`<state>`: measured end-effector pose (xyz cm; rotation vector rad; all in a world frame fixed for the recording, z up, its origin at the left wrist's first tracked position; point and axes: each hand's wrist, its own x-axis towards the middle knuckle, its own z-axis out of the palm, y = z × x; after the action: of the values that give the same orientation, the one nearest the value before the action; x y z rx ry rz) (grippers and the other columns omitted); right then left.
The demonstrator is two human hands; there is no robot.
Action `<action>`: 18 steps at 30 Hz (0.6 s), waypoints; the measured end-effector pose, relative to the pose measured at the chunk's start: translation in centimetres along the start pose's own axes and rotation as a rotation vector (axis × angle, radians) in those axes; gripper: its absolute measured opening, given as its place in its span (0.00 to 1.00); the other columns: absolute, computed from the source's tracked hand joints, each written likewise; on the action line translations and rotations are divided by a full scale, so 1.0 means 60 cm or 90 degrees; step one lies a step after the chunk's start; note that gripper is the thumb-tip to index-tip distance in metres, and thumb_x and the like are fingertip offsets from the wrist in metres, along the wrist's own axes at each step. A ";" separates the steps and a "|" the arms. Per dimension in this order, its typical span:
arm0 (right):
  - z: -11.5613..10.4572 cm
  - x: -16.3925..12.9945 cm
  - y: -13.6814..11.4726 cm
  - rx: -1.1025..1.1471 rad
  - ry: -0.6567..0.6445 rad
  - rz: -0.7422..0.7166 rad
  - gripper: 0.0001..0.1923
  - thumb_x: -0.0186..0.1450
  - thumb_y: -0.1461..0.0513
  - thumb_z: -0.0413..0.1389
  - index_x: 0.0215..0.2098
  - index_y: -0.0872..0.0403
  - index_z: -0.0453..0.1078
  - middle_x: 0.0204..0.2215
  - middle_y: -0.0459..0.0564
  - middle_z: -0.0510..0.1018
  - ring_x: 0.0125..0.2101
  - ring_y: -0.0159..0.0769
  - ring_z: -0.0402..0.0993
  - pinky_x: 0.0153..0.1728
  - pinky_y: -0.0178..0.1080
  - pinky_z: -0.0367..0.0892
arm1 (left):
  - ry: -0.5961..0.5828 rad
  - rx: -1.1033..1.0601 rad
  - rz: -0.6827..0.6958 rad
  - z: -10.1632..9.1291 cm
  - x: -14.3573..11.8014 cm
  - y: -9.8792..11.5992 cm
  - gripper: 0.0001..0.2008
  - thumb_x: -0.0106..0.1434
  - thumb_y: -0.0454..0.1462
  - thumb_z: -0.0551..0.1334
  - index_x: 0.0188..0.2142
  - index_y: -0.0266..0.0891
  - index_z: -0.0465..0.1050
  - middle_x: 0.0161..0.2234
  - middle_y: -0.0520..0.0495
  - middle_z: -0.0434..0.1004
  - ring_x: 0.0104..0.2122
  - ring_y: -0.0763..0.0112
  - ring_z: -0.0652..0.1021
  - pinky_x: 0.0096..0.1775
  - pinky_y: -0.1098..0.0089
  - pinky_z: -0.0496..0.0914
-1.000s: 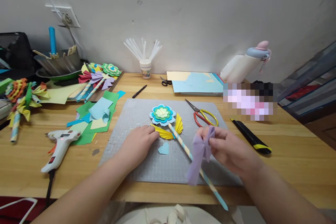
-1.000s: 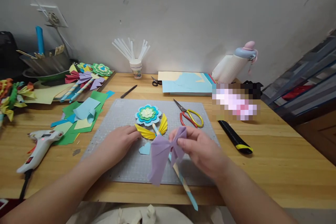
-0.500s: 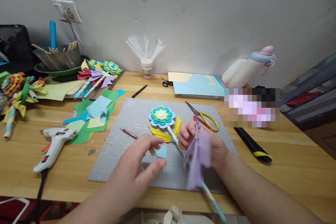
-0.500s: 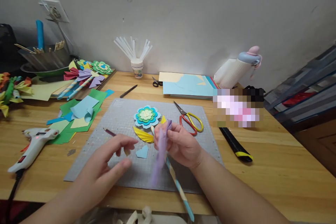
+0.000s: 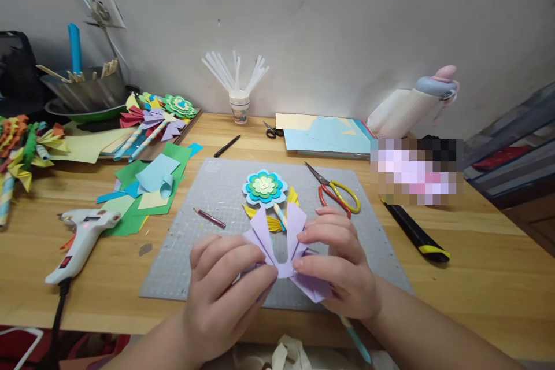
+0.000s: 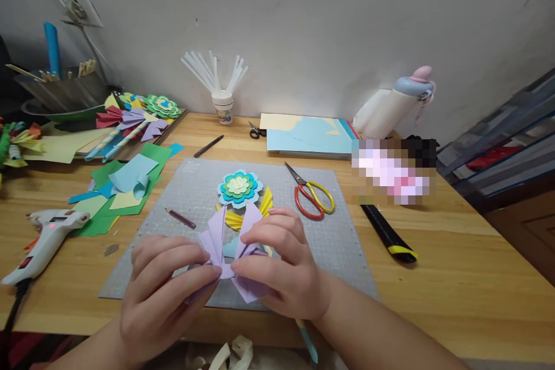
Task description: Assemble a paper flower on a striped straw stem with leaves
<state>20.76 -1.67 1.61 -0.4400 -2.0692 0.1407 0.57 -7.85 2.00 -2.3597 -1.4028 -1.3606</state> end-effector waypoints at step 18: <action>-0.002 0.002 -0.009 -0.091 -0.031 -0.004 0.12 0.59 0.68 0.52 0.31 0.44 0.72 0.32 0.43 0.77 0.35 0.35 0.71 0.51 0.47 0.58 | -0.016 -0.012 -0.030 -0.028 -0.037 -0.026 0.22 0.54 0.31 0.62 0.48 0.53 0.66 0.41 0.46 0.75 0.42 0.57 0.73 0.49 0.56 0.62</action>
<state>20.69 -2.15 1.90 -0.5217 -2.1372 -0.0006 -2.06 -9.21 0.88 -2.3793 -1.4681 -1.3659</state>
